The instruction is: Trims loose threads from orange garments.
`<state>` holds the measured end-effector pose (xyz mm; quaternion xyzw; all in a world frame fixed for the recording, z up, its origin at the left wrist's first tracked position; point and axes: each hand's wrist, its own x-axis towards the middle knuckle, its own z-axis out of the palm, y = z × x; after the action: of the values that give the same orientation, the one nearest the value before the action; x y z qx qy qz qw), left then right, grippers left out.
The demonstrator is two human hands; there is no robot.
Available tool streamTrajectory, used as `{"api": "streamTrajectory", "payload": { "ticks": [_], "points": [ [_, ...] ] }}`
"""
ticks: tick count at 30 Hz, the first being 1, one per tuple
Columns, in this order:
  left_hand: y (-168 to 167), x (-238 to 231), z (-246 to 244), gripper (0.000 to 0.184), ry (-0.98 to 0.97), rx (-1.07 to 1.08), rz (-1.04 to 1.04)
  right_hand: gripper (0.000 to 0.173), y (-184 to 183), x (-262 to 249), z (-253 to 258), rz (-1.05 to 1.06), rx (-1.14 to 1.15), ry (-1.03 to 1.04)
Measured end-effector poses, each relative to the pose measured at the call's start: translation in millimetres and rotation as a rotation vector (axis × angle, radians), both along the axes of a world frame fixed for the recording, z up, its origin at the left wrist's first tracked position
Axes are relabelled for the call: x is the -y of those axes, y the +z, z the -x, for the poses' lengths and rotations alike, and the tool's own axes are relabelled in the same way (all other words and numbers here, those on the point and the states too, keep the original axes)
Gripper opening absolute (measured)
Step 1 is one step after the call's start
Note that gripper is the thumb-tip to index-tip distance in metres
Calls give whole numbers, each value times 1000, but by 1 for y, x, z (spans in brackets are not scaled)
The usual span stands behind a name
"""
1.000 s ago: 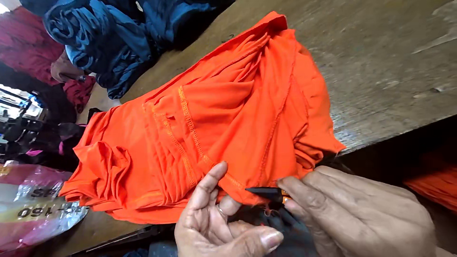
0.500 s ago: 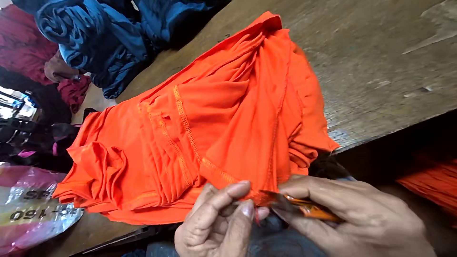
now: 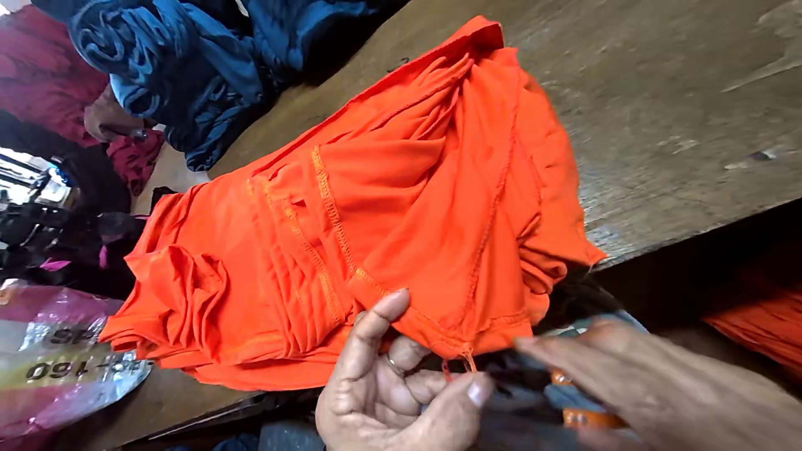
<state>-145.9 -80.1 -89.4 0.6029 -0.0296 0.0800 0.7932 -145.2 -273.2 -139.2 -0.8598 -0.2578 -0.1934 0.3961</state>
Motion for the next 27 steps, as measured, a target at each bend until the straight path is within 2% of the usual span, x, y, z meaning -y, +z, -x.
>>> {"api": "streamTrajectory", "payload": {
  "ticks": [4, 11, 20, 22, 27],
  "points": [
    [3, 0, 5, 71, 10, -67, 50, 41, -16, 6, -2, 97, 97, -156],
    [6, 3, 8, 74, 25, -86, 45, 38, -16, -9, -7, 72, 200, -159],
    [5, 4, 9, 79, 20, -70, -43, 34, -11, -11, -10, 71, 166, -178],
    [6, 2, 9, 74, 7, -73, -26, 34, -13, -3, -10, 57, 162, -142],
    [2, -2, 7, 39, 53, -48, -13, 37, -18, 7, -9, 91, 193, -144]
  ]
}}
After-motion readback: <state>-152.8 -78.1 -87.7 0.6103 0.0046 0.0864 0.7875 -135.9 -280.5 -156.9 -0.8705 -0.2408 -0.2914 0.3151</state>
